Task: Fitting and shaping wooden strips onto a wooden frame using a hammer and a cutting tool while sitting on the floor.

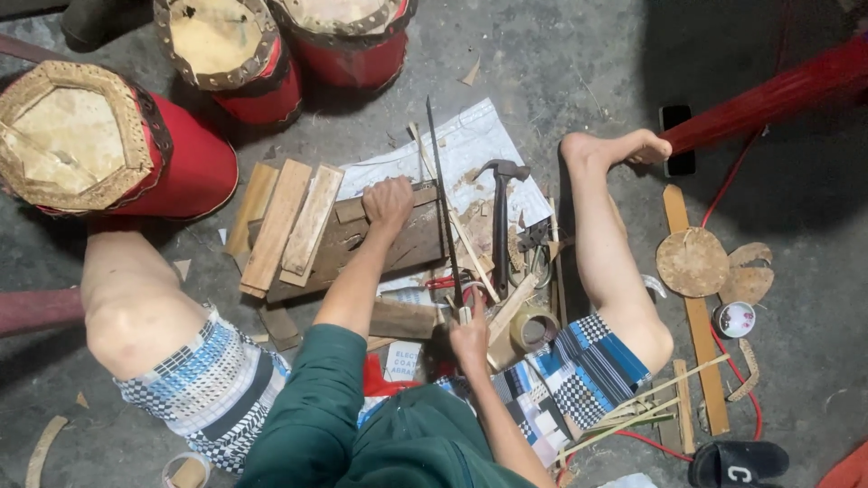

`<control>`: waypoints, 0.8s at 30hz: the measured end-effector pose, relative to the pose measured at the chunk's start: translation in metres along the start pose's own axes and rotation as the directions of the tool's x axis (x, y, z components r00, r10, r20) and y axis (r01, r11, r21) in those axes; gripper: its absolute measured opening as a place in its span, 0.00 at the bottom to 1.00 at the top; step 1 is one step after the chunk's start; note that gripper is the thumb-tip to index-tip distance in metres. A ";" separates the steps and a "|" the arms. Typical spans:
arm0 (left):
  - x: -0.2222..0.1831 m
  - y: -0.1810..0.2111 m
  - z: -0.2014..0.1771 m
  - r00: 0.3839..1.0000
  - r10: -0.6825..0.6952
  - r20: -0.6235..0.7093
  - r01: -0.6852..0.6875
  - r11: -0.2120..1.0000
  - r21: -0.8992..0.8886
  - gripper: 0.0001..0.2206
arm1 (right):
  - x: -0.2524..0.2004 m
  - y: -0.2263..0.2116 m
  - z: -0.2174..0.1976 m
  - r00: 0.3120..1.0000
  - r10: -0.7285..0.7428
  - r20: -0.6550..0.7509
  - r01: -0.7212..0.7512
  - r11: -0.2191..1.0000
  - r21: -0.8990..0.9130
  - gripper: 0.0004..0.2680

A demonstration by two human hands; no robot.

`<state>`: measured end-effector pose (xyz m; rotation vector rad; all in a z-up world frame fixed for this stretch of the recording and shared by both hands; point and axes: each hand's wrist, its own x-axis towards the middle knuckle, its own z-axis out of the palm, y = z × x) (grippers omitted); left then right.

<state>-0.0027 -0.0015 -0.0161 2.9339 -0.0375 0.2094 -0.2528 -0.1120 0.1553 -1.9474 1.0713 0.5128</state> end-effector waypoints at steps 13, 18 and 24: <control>0.006 -0.005 0.009 0.966 -0.054 0.251 0.064 0.997 -0.035 0.21 | -0.012 -0.034 -0.017 0.997 -0.082 -0.011 0.081 0.995 -0.063 0.29; 0.006 0.003 -0.029 0.997 0.008 0.081 -0.003 0.998 -0.060 0.18 | 0.041 -0.026 0.018 0.989 -0.143 -0.043 0.140 0.988 -0.070 0.30; 0.006 0.009 -0.028 0.999 -0.010 0.034 0.013 0.995 -0.098 0.19 | 0.023 0.013 0.017 0.992 -0.111 -0.057 0.105 0.990 -0.098 0.31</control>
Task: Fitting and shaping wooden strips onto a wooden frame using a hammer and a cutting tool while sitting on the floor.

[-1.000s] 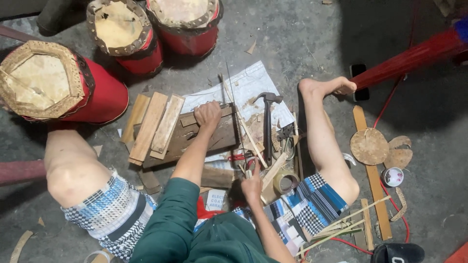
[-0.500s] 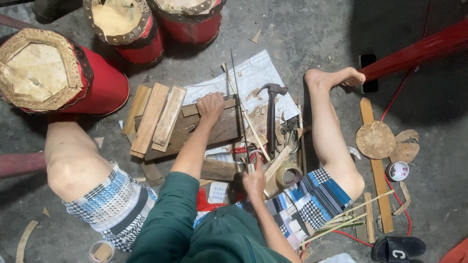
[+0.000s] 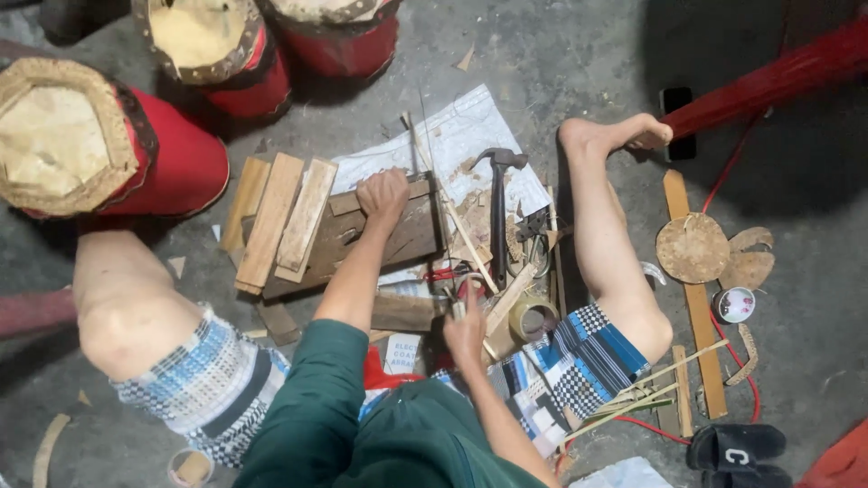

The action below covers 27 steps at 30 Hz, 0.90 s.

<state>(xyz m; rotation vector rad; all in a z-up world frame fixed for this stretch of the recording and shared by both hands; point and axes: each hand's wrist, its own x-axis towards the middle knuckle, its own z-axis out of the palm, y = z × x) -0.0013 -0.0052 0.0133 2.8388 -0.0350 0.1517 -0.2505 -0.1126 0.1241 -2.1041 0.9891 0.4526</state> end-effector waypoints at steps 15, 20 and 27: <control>-0.004 -0.001 -0.006 0.976 -0.103 0.194 0.088 0.992 0.087 0.20 | 0.000 -0.026 -0.014 1.000 -0.001 0.026 -0.001 0.997 0.082 0.33; 0.001 -0.001 -0.009 0.993 -0.035 0.112 0.026 0.997 0.078 0.18 | 0.001 -0.055 -0.028 0.999 -0.014 0.036 0.010 0.993 0.120 0.33; -0.004 -0.004 -0.008 0.984 -0.070 0.163 0.061 0.996 0.059 0.20 | 0.014 -0.019 -0.001 0.995 -0.048 0.085 0.035 0.989 0.142 0.35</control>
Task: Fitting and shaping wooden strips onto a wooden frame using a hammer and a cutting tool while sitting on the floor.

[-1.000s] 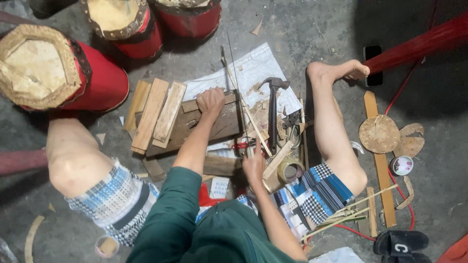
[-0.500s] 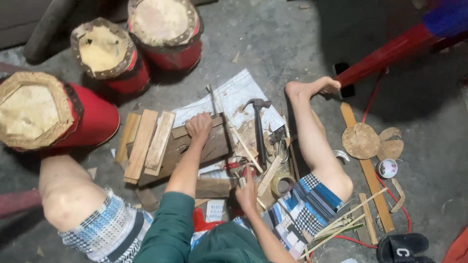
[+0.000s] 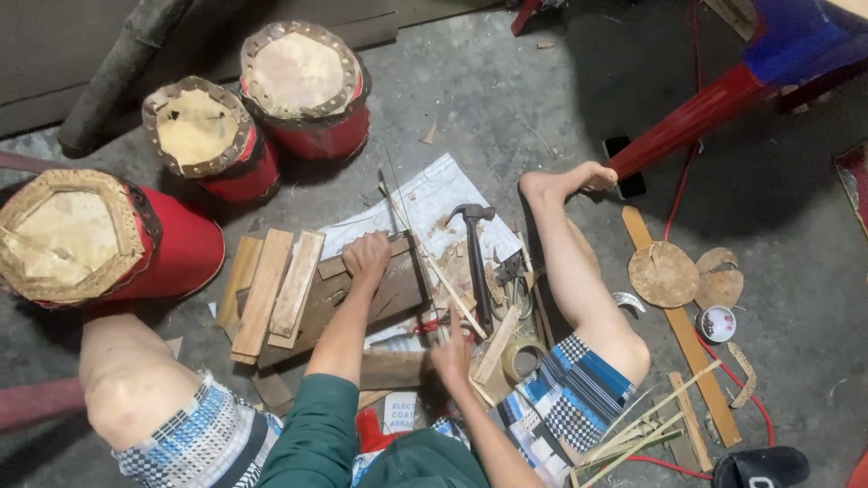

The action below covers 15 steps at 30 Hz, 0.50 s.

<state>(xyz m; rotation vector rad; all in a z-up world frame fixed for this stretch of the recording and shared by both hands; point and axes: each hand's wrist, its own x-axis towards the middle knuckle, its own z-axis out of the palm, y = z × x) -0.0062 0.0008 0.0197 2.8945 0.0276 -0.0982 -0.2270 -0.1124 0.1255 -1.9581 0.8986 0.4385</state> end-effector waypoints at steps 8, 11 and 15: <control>0.001 0.007 -0.004 0.994 -0.094 0.049 0.095 0.995 -0.019 0.22 | -0.046 -0.025 -0.031 0.992 0.126 -0.014 -0.126 0.989 -0.076 0.32; -0.001 -0.001 -0.001 1.000 -0.003 0.017 0.002 1.000 0.023 0.20 | -0.040 -0.033 -0.028 0.993 0.115 -0.020 -0.116 0.992 -0.045 0.33; -0.001 -0.001 0.003 0.999 0.014 0.037 -0.015 1.000 0.022 0.20 | -0.007 -0.047 -0.021 0.997 0.075 -0.019 -0.076 0.995 -0.071 0.33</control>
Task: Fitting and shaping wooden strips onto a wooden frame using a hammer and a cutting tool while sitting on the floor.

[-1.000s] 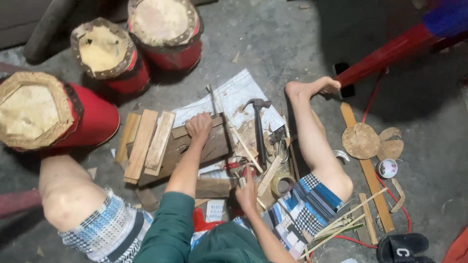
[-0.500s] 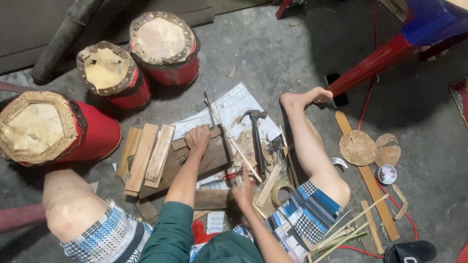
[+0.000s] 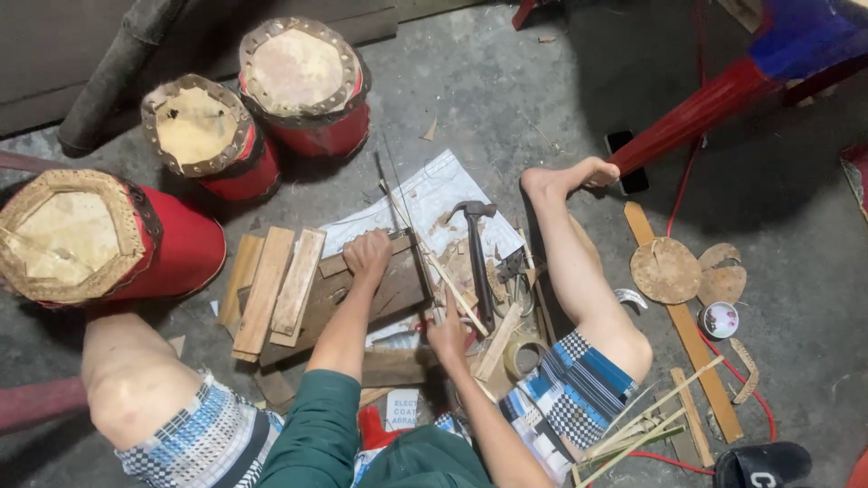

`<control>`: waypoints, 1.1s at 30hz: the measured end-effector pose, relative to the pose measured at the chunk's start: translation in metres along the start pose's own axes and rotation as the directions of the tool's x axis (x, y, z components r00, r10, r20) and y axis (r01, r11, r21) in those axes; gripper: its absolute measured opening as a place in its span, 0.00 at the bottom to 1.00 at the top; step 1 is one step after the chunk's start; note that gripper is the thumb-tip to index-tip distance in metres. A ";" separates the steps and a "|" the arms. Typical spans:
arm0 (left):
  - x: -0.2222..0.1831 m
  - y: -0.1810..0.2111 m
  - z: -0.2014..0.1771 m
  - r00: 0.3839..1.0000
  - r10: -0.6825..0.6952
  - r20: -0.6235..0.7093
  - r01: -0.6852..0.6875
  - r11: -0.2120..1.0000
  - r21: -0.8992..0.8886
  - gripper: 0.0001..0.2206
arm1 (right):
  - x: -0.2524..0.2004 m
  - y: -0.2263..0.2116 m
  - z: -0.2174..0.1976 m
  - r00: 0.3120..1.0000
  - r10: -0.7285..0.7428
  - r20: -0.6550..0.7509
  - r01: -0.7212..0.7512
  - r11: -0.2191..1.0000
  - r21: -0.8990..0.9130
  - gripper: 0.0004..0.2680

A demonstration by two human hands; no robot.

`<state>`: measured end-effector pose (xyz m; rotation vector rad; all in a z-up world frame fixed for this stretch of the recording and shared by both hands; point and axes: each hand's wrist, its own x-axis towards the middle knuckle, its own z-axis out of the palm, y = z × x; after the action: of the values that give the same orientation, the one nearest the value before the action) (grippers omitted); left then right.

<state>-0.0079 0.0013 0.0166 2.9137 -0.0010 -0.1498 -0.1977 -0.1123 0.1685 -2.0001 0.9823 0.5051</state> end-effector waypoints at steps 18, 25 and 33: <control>0.000 0.001 0.005 0.982 0.062 -0.180 -0.056 0.998 0.034 0.19 | -0.030 0.040 0.003 0.997 0.073 -0.019 -0.072 0.996 0.049 0.34; 0.011 -0.004 0.018 0.998 -0.018 -0.059 0.018 1.000 -0.011 0.22 | 0.006 -0.003 0.007 1.000 0.002 -0.023 -0.001 0.999 0.043 0.33; 0.002 0.000 0.009 0.996 0.013 -0.083 -0.013 1.000 0.009 0.20 | -0.032 0.021 -0.003 0.999 0.052 0.004 -0.052 0.998 0.019 0.33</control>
<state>-0.0064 -0.0006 0.0071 2.9252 -0.0068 -0.0271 -0.2335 -0.1076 0.1803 -1.9601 1.0353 0.5250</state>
